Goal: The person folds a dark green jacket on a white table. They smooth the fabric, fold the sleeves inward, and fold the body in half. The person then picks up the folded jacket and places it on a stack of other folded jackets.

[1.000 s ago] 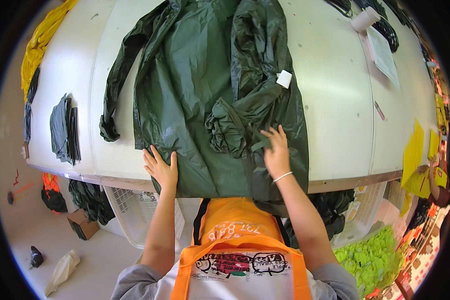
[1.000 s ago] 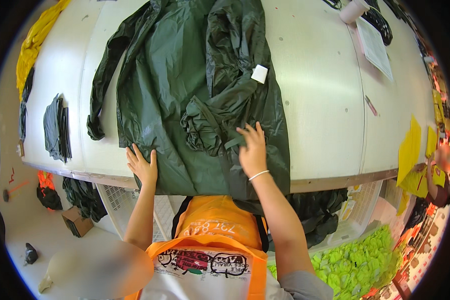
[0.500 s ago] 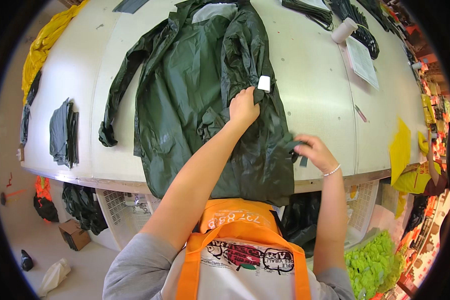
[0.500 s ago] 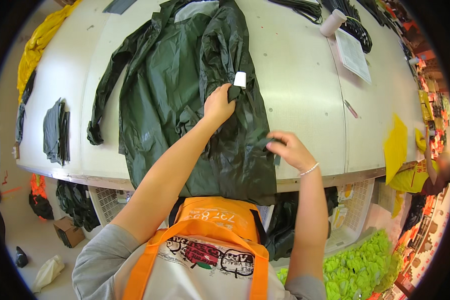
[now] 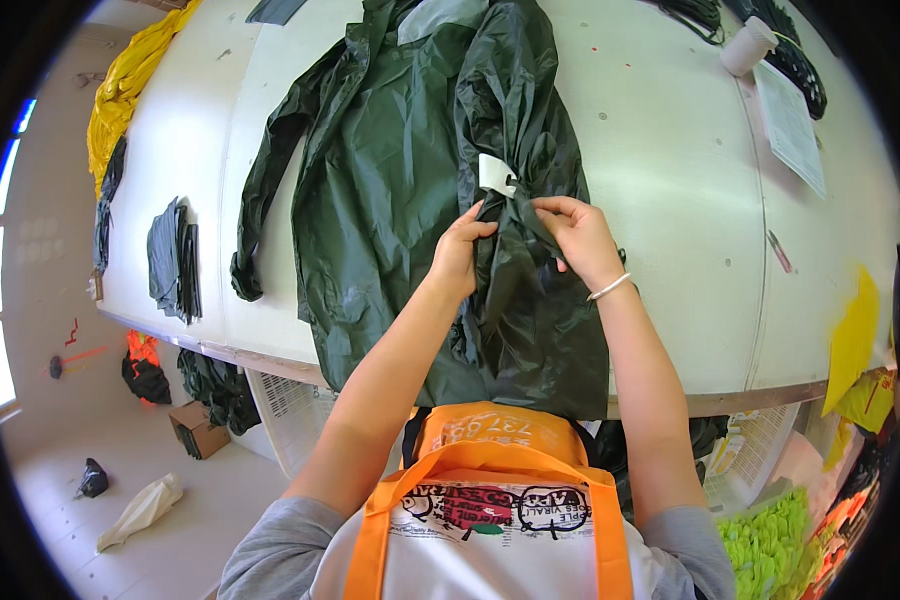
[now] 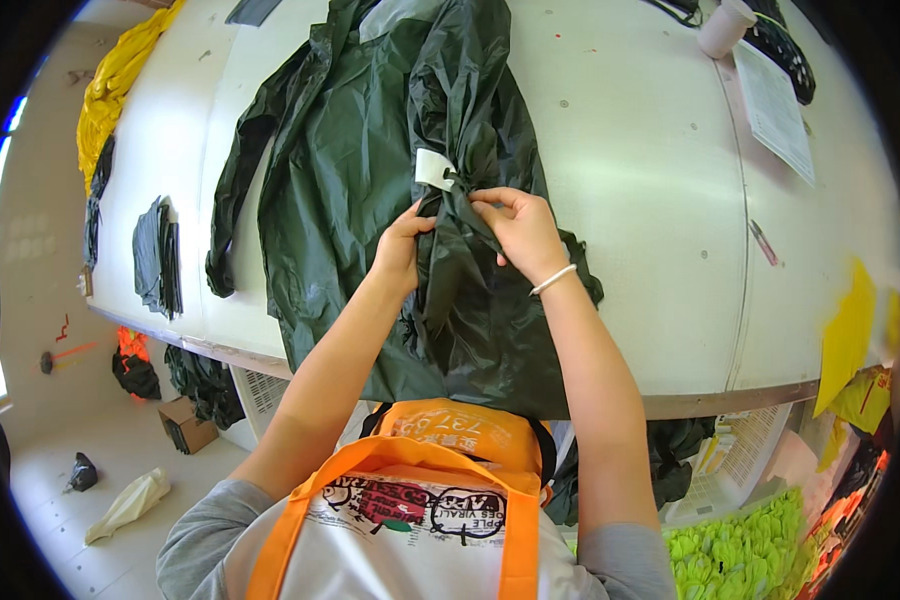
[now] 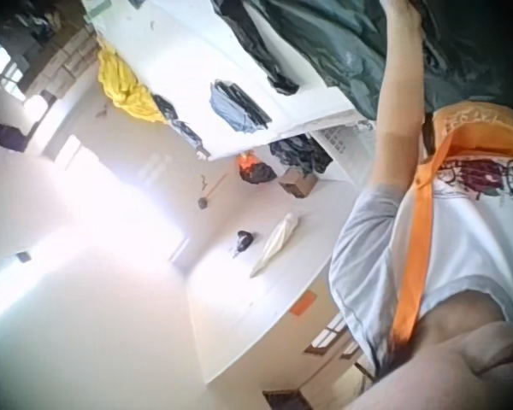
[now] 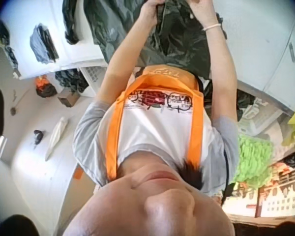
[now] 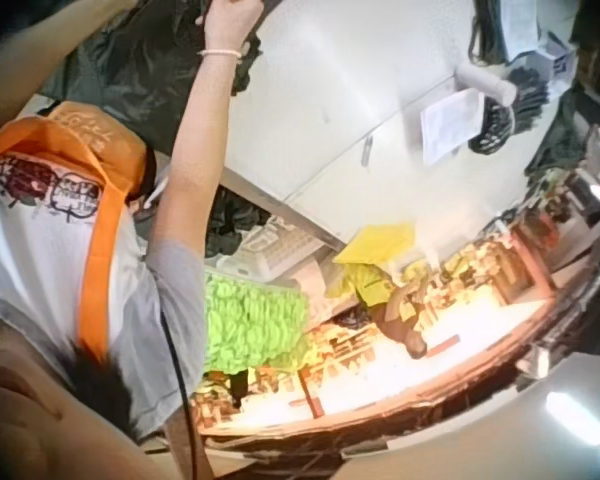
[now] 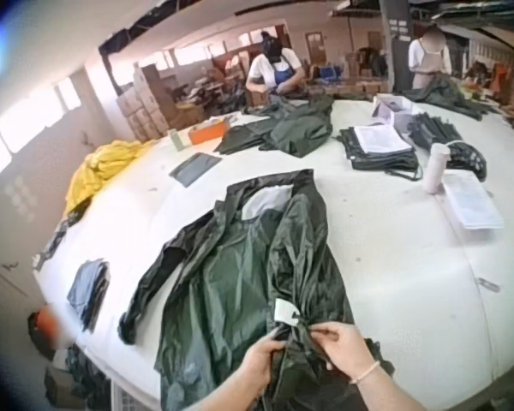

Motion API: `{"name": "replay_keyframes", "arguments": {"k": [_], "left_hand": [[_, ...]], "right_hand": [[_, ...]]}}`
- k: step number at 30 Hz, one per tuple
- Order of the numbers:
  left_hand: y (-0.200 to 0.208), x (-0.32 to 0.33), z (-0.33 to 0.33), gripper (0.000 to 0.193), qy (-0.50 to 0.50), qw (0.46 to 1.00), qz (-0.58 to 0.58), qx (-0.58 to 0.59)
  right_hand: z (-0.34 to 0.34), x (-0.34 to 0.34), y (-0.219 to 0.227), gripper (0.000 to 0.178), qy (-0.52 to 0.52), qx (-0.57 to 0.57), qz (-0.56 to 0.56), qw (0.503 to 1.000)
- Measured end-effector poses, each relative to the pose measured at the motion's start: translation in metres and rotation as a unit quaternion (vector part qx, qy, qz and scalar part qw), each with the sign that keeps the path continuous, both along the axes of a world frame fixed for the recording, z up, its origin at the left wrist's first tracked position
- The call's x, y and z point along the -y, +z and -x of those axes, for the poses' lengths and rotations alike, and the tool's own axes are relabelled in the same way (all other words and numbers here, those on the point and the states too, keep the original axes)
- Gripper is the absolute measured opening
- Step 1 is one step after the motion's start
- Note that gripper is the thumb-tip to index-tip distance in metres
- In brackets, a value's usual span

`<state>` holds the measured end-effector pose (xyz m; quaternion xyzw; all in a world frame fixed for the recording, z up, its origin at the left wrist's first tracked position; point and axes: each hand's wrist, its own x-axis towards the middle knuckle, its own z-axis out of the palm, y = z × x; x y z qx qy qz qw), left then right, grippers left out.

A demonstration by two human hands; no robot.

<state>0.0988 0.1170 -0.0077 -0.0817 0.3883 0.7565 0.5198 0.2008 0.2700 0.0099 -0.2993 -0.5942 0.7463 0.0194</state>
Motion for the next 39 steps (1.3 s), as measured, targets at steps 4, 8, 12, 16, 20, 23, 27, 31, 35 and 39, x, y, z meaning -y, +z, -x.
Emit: {"name": "replay_keyframes", "arguments": {"k": [4,8,12,16,20,23,27,31,35,39], "left_hand": [[-0.022,0.001,-0.005,0.045,0.009,0.998,-0.014,0.060],[-0.027,-0.003,-0.011,0.045,0.013,0.998,-0.005,0.055],[-0.024,-0.008,-0.014,0.044,-0.015,0.999,0.039,-0.033],[-0.016,-0.001,0.027,0.051,-0.111,0.965,0.059,-0.228],[0.059,-0.029,0.055,0.020,-0.116,0.696,0.132,-0.696],[0.069,-0.048,0.057,0.008,-0.230,0.538,0.155,-0.796],[0.064,-0.046,0.062,0.010,-0.269,0.504,0.127,-0.811],[0.060,-0.048,0.063,0.010,-0.324,0.493,0.114,-0.799],[0.056,-0.041,0.067,0.008,-0.300,0.576,0.060,-0.758],[0.048,-0.032,0.071,0.009,-0.229,0.744,0.040,-0.627]], "right_hand": [[0.013,0.017,-0.011,0.011,-0.083,-0.049,-0.154,0.983],[0.015,0.012,-0.026,0.009,-0.087,-0.095,-0.188,0.974],[0.014,-0.003,-0.034,0.011,-0.013,-0.037,-0.202,0.979],[0.008,-0.008,-0.020,0.010,0.020,-0.061,-0.329,0.942],[0.014,-0.003,-0.002,0.012,0.058,-0.075,-0.491,0.866],[0.021,-0.001,0.006,0.011,0.049,-0.080,-0.481,0.871],[0.019,-0.006,0.009,0.010,0.067,-0.111,-0.448,0.884],[0.013,-0.012,0.007,0.009,0.126,-0.112,-0.446,0.879],[0.005,-0.021,0.002,0.009,0.107,-0.081,-0.398,0.907],[-0.002,-0.022,-0.017,0.011,-0.037,-0.020,-0.186,0.982]]}}
